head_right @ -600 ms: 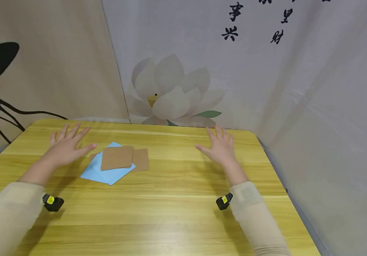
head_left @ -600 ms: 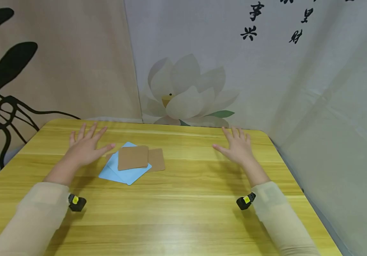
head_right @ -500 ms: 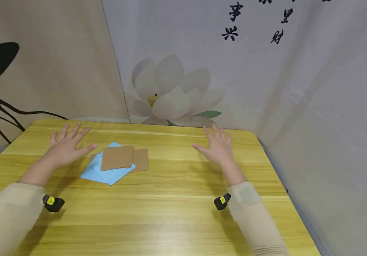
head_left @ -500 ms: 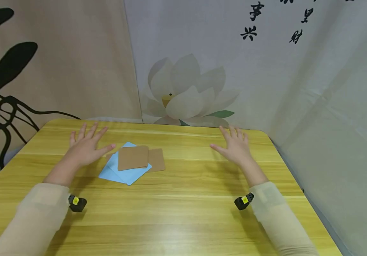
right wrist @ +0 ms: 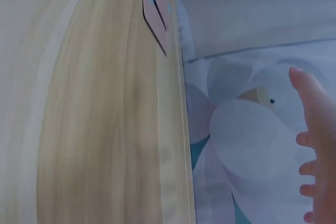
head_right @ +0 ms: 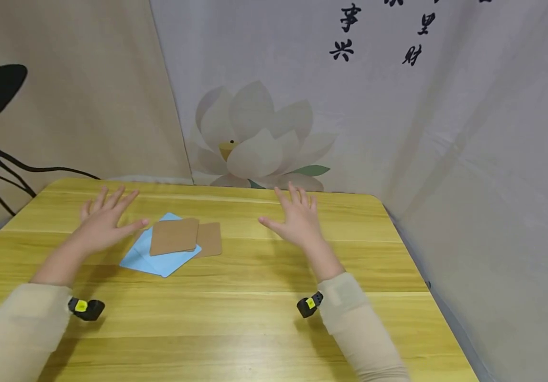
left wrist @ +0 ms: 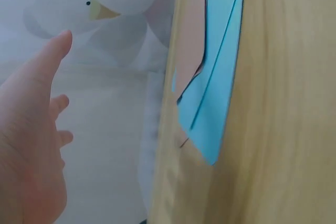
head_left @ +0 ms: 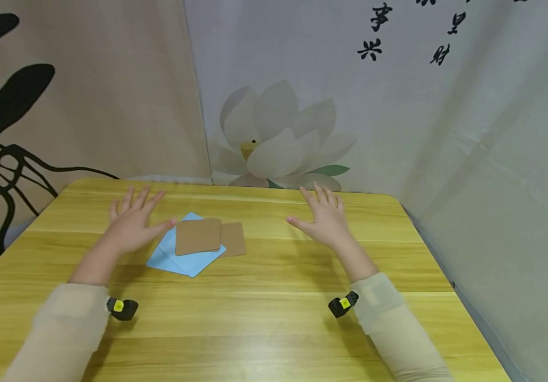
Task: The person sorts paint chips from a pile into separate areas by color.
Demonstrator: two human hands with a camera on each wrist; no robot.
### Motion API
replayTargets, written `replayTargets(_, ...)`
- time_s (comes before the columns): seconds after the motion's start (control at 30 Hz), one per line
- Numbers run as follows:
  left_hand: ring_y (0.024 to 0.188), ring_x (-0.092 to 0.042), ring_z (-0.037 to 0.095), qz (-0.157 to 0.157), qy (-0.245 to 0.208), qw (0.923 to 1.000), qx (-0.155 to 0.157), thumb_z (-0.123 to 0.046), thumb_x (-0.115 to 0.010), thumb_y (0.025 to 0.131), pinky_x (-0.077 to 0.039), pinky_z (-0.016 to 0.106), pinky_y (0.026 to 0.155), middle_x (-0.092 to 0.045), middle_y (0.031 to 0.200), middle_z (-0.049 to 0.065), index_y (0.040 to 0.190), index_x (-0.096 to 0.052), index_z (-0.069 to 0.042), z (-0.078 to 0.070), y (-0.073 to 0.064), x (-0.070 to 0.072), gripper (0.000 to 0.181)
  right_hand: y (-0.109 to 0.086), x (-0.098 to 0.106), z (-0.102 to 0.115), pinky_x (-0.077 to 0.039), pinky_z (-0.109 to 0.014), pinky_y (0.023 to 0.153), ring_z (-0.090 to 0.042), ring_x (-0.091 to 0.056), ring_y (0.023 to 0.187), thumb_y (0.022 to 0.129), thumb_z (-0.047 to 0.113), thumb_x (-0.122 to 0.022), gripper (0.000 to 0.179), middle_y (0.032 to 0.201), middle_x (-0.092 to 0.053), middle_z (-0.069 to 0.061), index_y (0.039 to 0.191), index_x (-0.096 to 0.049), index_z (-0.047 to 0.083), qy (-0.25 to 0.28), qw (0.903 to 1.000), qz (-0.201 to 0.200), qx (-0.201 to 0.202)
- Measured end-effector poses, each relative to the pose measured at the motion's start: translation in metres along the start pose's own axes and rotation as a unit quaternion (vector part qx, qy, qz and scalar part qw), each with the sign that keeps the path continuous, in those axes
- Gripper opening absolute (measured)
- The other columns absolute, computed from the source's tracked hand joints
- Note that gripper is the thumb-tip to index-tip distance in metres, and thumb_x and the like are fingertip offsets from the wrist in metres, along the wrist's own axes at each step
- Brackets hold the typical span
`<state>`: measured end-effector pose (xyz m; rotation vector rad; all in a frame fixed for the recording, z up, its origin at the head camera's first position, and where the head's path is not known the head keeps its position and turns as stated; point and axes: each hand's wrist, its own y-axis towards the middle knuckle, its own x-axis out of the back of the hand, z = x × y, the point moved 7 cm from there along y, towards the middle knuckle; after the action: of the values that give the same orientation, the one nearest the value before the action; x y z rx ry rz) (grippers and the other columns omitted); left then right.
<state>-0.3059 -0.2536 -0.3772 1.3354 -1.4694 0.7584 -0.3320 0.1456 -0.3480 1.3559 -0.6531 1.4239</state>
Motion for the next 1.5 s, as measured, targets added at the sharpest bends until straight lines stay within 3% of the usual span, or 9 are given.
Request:
replayTargets(0.47, 0.140, 0.013, 0.043, -0.029, -0.079, 0.9964, -0.014, -0.054, -0.052, 0.093, 0.013, 0.069, 0.098, 0.000, 0.158, 0.018, 0.155, -0.012, -0.013, -0.006, -0.008, -0.014, 0.085, 0.007, -0.023, 0.050, -0.006, -0.056, 0.109, -0.034, -0.015, 0.141, 0.083, 0.069, -0.055, 0.088, 0.158, -0.016, -0.008, 0.151, -0.031, 0.019, 0.053, 0.9980, -0.001, 0.033)
replayTargets(0.67, 0.140, 0.011, 0.043, -0.027, -0.119, 0.9924, -0.014, -0.051, -0.058, 0.091, 0.010, 0.069, 0.099, -0.002, 0.158, 0.019, 0.155, -0.013, -0.013, -0.010, -0.010, -0.020, 0.087, 0.011, -0.037, 0.065, -0.007, -0.055, 0.109, -0.034, -0.015, 0.140, 0.083, 0.067, -0.057, 0.087, 0.156, -0.018, -0.011, 0.151, -0.031, 0.019, 0.080, 0.9958, 0.013, 0.042)
replayTargets(0.97, 0.140, -0.001, 0.048, -0.034, -0.139, 0.9897, -0.011, -0.047, -0.063, 0.090, 0.001, 0.071, 0.100, -0.011, 0.156, 0.023, 0.153, -0.018, -0.007, -0.005, -0.009, -0.040, 0.087, 0.015, -0.055, 0.088, -0.012, -0.055, 0.109, -0.034, -0.018, 0.140, 0.083, 0.064, -0.060, 0.085, 0.155, -0.023, -0.013, 0.150, -0.034, 0.018, 0.102, 0.9929, 0.018, 0.059)
replayTargets(1.5, 0.139, -0.005, 0.048, -0.032, -0.174, 0.9842, 0.008, -0.050, -0.069, 0.083, -0.001, 0.071, 0.100, -0.014, 0.156, 0.020, 0.153, -0.021, -0.010, 0.003, -0.008, -0.058, 0.094, 0.025, -0.095, 0.117, -0.014, -0.053, 0.110, -0.035, -0.020, 0.140, 0.081, 0.062, -0.064, 0.086, 0.156, -0.022, -0.007, 0.149, -0.035, 0.018, 0.139, 0.9865, 0.048, 0.072)
